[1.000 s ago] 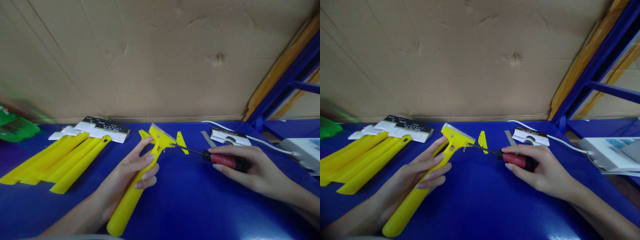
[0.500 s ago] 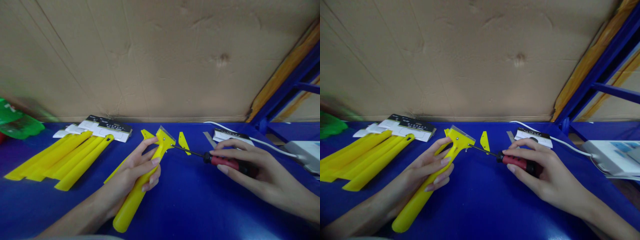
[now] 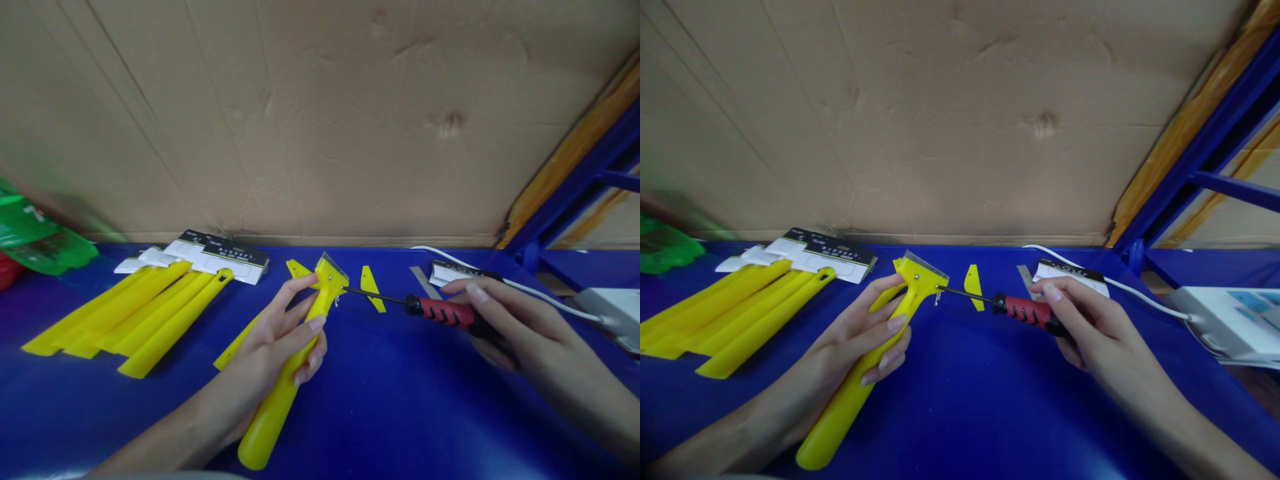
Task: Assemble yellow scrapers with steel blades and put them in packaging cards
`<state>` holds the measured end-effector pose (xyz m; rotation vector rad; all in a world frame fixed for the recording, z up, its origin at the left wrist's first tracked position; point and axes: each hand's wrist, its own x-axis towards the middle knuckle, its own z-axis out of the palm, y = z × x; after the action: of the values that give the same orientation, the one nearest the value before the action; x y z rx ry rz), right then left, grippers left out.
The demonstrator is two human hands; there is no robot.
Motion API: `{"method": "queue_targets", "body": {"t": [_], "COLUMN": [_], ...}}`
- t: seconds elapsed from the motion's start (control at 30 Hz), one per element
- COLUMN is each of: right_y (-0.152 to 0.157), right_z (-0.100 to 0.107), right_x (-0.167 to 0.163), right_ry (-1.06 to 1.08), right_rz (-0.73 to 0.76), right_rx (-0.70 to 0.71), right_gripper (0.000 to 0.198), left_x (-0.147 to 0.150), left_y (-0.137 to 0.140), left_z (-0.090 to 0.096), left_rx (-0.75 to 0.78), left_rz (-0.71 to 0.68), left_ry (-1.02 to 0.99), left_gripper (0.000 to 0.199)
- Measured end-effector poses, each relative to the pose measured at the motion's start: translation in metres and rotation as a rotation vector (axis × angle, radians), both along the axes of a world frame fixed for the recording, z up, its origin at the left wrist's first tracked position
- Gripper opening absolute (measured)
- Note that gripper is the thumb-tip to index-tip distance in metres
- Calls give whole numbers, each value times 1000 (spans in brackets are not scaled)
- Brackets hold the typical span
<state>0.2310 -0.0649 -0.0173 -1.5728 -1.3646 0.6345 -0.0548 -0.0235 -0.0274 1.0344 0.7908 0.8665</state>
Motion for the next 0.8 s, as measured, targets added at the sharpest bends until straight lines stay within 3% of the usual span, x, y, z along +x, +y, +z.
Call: {"method": "queue_targets", "body": {"t": [0.17, 0.3, 0.5, 0.67, 0.8], "right_y": [-1, -1, 2, 0, 2], "right_z": [6, 5, 0, 1, 1], "right_x": [11, 13, 9, 10, 13], "right_ry": [-131, -13, 200, 376, 314], "right_rz": [121, 232, 115, 186, 212], "right_rx": [105, 71, -89, -86, -34], "right_gripper": [41, 35, 48, 54, 35], "left_x": [-2, -1, 2, 3, 6], "left_y": [1, 0, -4, -5, -8], "left_z": [6, 8, 7, 5, 7], "left_rx": [53, 62, 79, 78, 88], "left_rz": [39, 52, 22, 47, 65], "left_ry": [12, 29, 35, 6, 39], "left_gripper": [47, 46, 43, 46, 52]}}
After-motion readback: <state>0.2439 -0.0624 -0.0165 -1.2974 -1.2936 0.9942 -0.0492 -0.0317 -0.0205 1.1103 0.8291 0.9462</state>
